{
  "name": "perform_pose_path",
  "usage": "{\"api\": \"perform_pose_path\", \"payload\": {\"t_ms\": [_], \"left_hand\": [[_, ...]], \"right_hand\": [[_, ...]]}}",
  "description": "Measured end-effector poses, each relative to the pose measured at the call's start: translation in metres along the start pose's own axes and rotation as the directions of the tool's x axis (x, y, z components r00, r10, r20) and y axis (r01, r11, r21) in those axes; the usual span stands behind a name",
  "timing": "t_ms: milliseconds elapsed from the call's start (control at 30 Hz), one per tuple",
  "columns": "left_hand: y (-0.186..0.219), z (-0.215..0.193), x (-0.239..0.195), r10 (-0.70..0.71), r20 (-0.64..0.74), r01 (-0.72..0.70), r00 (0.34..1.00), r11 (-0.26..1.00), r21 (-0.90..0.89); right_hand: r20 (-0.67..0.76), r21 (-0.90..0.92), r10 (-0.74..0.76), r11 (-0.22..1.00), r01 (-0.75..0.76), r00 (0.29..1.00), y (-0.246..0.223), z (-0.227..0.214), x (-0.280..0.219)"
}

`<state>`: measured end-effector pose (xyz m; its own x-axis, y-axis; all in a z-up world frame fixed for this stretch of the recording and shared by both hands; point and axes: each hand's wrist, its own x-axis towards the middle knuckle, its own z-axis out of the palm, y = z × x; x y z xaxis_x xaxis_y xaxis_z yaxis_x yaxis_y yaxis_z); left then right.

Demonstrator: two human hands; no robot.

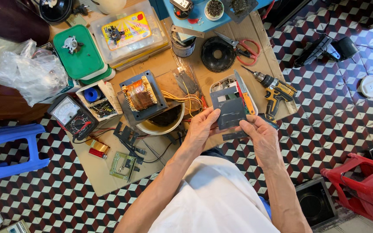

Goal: The person handles a transformer with copper windings and several black laminated core pieces on a workbench. They repeatedly pick up, align, and place the core pieces onto the transformer, then gather a stack of similar pieces from a white bucket and continue arranging them on the bench.

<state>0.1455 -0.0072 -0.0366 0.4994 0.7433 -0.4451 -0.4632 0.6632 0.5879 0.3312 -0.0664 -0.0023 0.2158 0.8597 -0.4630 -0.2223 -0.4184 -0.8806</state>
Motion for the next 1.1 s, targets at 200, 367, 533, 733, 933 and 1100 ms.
{"api": "perform_pose_path", "payload": {"t_ms": [200,367,533,733,933,1100], "left_hand": [[0.008,0.004,-0.009,0.069,-0.063,-0.071,0.996,0.997,-0.026],[0.015,0.015,-0.025,0.040,-0.055,-0.043,0.998,0.997,-0.063],[0.028,0.040,-0.069,0.106,-0.089,-0.112,0.990,0.991,-0.073],[0.057,-0.007,-0.146,0.369,-0.511,-0.396,0.776,0.916,0.060],[0.088,-0.098,-0.146,0.445,-0.689,-0.489,0.572,0.859,0.149],[0.089,-0.127,-0.109,0.462,-0.614,-0.460,0.641,0.870,0.175]], "right_hand": [[-0.219,0.093,-0.146,0.981,0.169,0.965,-0.005,-0.015,-0.008],[-0.282,0.268,-0.210,0.920,0.287,0.936,-0.009,-0.042,-0.005],[-0.149,0.273,-0.216,0.929,0.250,0.965,-0.019,-0.035,0.008],[-0.030,0.295,-0.245,0.924,0.242,0.969,-0.028,-0.002,0.028],[0.062,0.218,-0.251,0.948,0.232,0.966,-0.038,0.023,0.049],[0.081,0.193,-0.221,0.960,0.202,0.972,-0.052,0.035,0.053]]}}
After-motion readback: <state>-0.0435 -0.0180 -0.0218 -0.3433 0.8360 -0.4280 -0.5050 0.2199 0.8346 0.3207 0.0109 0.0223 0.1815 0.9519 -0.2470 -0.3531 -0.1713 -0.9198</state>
